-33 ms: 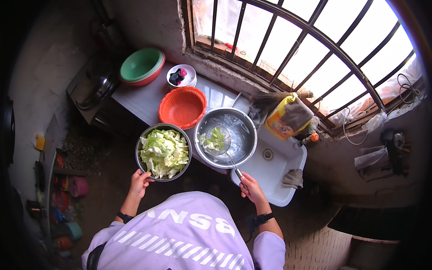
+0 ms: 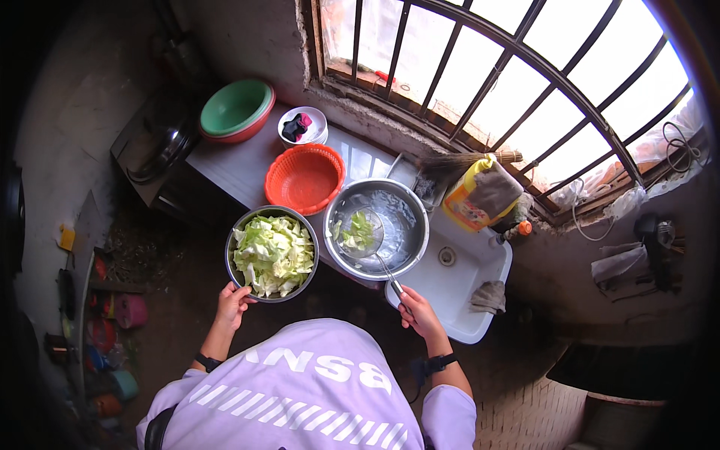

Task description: The person washes green onions under a tap, then moves to a cutting board and chops them with a knife. They then use a ladle to transfer chopped cabbage from a large bowl into a smaller bowl.

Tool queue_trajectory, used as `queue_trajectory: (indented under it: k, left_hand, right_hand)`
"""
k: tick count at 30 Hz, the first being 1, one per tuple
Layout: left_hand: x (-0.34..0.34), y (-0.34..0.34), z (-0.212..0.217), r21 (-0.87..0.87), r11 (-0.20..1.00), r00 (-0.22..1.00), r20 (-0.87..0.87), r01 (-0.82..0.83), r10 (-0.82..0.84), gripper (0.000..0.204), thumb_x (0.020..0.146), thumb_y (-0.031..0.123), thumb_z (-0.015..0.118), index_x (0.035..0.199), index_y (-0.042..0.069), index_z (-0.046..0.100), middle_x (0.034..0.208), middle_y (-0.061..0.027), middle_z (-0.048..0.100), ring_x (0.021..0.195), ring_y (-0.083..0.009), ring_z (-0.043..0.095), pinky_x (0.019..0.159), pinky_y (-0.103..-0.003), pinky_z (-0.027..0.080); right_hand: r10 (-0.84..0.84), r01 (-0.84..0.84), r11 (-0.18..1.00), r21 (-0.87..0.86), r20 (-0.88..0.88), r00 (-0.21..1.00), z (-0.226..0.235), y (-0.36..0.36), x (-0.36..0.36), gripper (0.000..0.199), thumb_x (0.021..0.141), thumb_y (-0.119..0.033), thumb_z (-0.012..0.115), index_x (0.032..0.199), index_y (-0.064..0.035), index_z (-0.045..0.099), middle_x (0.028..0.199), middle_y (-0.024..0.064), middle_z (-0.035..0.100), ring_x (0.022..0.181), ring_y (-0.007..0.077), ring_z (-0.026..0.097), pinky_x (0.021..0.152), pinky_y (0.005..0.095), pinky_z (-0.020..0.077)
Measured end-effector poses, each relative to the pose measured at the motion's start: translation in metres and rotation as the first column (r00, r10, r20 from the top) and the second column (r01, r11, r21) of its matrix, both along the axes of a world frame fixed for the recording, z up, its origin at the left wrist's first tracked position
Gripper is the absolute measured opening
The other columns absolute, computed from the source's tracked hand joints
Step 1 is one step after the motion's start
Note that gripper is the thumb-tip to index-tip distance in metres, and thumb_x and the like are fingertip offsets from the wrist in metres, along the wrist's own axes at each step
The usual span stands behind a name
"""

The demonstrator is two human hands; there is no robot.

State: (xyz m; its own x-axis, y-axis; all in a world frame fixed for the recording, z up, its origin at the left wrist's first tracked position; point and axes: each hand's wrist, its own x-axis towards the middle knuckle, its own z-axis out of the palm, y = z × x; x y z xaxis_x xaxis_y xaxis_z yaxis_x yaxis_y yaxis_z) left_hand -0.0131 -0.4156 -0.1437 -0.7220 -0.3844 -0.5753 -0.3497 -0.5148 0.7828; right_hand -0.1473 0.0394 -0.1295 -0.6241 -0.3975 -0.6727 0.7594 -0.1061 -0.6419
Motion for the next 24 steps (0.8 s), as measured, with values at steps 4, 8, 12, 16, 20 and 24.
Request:
queue_trajectory:
  k: [4,8,12,16,20,24]
  left_hand:
    - [0.005,-0.005,-0.005,-0.014,1.000,1.000,0.023,-0.013,0.013,0.010,0.086,0.002,0.065,0.089,0.008,0.058,0.078,-0.0046,0.067,0.060,-0.0147,0.068,0.039,-0.016,0.038]
    - [0.009,-0.007,-0.011,-0.013,1.000,1.000,0.027,-0.009,0.010,0.009,0.085,0.002,0.065,0.089,0.008,0.058,0.079,-0.0044,0.067,0.060,-0.0147,0.067,0.038,-0.017,0.037]
    - [0.009,-0.009,-0.022,-0.012,1.000,0.999,0.035,-0.003,0.003,0.010,0.085,0.002,0.065,0.089,0.008,0.058,0.081,-0.0040,0.066,0.060,-0.0145,0.067,0.038,-0.017,0.036]
    - [0.006,-0.012,-0.039,0.003,1.000,0.998,0.046,0.031,-0.031,0.010,0.084,0.002,0.065,0.090,0.008,0.058,0.081,-0.0041,0.066,0.059,-0.0144,0.067,0.038,-0.017,0.036]
    - [-0.003,-0.012,-0.061,0.018,0.997,0.996,0.057,0.072,-0.073,0.007,0.085,0.002,0.064,0.088,0.006,0.059,0.080,-0.0061,0.067,0.058,-0.0147,0.067,0.039,-0.018,0.036]
    - [-0.015,-0.012,-0.079,0.011,0.993,0.991,0.070,0.117,-0.118,0.006,0.085,0.002,0.064,0.086,0.006,0.059,0.078,-0.0066,0.067,0.057,-0.0144,0.066,0.039,-0.018,0.035]
  right_hand:
    - [0.046,-0.045,0.999,0.016,-0.024,0.999,-0.002,-0.014,-0.009,0.043,0.102,-0.024,0.048,0.141,-0.0068,0.044,0.070,-0.0025,0.047,0.046,0.0036,0.036,0.043,0.0236,0.0418]
    - [0.086,-0.077,0.992,0.095,-0.093,0.992,0.000,-0.024,-0.015,0.042,0.102,-0.023,0.048,0.140,-0.0069,0.044,0.069,-0.0023,0.046,0.045,0.0045,0.035,0.043,0.0240,0.0419]
    - [0.135,-0.101,0.972,0.213,-0.148,0.980,0.003,-0.032,-0.014,0.042,0.101,-0.023,0.049,0.139,-0.0062,0.045,0.067,-0.0022,0.044,0.044,0.0055,0.036,0.042,0.0245,0.0423]
    - [0.145,-0.103,0.965,0.243,-0.165,0.976,0.004,-0.035,-0.015,0.043,0.101,-0.023,0.051,0.139,-0.0058,0.045,0.067,-0.0021,0.044,0.044,0.0055,0.036,0.041,0.0250,0.0427]
    - [0.157,-0.123,0.965,0.231,-0.135,0.978,0.010,-0.028,-0.018,0.045,0.100,-0.025,0.052,0.140,-0.0055,0.045,0.067,-0.0023,0.044,0.044,0.0050,0.036,0.040,0.0247,0.0429]
    - [0.218,-0.175,0.953,0.246,-0.160,0.963,0.014,-0.023,-0.024,0.045,0.101,-0.025,0.051,0.140,-0.0051,0.045,0.067,-0.0026,0.043,0.045,0.0049,0.036,0.041,0.0246,0.0434]
